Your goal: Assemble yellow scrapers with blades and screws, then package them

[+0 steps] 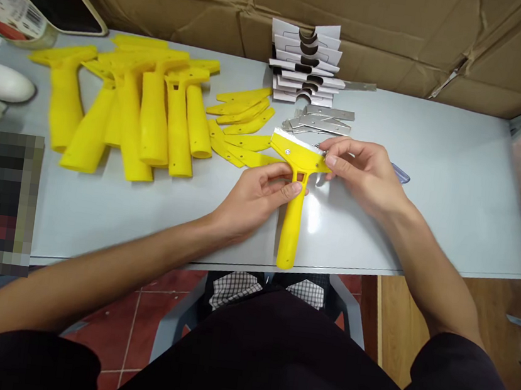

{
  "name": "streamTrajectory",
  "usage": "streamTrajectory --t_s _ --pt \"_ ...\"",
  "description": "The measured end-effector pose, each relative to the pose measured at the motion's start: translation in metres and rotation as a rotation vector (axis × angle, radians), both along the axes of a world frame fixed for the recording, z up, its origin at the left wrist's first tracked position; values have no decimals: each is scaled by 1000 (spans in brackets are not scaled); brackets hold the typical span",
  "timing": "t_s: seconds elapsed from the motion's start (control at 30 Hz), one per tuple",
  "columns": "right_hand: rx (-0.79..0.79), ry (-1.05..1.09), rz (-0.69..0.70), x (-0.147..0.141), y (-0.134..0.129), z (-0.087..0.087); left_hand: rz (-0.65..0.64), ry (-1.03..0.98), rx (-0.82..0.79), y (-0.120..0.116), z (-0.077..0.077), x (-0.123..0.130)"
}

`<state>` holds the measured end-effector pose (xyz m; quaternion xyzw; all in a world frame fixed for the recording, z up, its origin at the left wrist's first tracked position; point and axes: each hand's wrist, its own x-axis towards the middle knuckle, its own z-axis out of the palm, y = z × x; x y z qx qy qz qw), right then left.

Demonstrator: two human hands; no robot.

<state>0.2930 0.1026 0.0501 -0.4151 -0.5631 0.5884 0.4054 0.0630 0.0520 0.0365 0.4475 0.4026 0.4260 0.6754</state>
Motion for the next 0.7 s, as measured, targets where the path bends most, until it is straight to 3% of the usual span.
streamTrajectory --t_s 0.23,0.57,0.7 --pt "-89 81 11 -4 0 -9 -6 -10 8 1 0 0" --pt "50 -67 -43 -10 -5 -3 -10 7 26 1 -1 0" --pt "-48 41 -97 -12 -6 -7 -19 12 21 1 0 0"
